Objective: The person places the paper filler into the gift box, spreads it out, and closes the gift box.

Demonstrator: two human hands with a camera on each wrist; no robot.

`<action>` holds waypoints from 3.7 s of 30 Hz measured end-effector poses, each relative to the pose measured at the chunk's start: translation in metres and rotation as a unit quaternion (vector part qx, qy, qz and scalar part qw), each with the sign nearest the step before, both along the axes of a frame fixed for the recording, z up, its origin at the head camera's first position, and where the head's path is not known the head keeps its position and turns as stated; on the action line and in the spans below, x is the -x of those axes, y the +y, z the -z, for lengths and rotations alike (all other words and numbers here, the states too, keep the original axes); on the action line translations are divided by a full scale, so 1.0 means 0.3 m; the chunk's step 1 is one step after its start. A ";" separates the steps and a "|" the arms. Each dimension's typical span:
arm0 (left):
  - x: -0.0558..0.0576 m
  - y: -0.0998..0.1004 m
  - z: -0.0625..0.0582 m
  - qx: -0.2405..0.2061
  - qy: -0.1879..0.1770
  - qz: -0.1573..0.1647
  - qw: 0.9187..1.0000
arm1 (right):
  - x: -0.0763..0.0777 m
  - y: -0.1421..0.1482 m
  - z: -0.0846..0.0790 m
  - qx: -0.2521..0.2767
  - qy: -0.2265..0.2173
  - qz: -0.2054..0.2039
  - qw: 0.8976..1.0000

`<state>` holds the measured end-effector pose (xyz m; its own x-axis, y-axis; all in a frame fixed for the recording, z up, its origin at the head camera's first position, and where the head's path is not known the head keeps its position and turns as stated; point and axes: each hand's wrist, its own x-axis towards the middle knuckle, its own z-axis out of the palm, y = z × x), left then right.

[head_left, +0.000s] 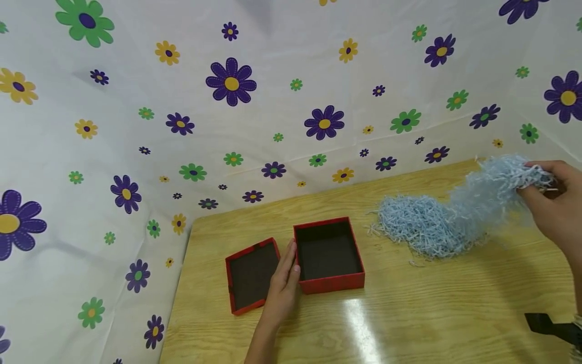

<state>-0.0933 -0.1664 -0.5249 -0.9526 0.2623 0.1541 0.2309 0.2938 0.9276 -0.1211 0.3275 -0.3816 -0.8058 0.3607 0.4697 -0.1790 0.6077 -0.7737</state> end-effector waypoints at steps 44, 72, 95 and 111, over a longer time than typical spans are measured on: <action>0.008 0.012 0.005 0.010 0.007 -0.021 1.000 | 0.070 -0.684 -0.401 0.021 0.033 -0.300 0.953; 0.008 0.009 -0.001 0.004 0.011 -0.020 1.000 | 0.180 -0.850 0.155 -0.052 -0.133 -0.380 0.914; 0.004 0.016 0.003 -0.003 -0.003 -0.026 1.000 | 0.149 -0.923 0.238 -0.150 -0.190 -0.434 0.868; 0.003 0.015 -0.006 -0.004 0.004 -0.032 0.999 | 0.168 -0.585 0.123 -0.082 -0.189 -0.373 0.905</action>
<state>-0.0942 -0.1620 -0.5231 -0.9660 0.1999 0.1640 0.2198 0.3012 0.9279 -0.1715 0.1519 -0.4184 -0.9108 -0.3986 0.1077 -0.3279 0.5396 -0.7755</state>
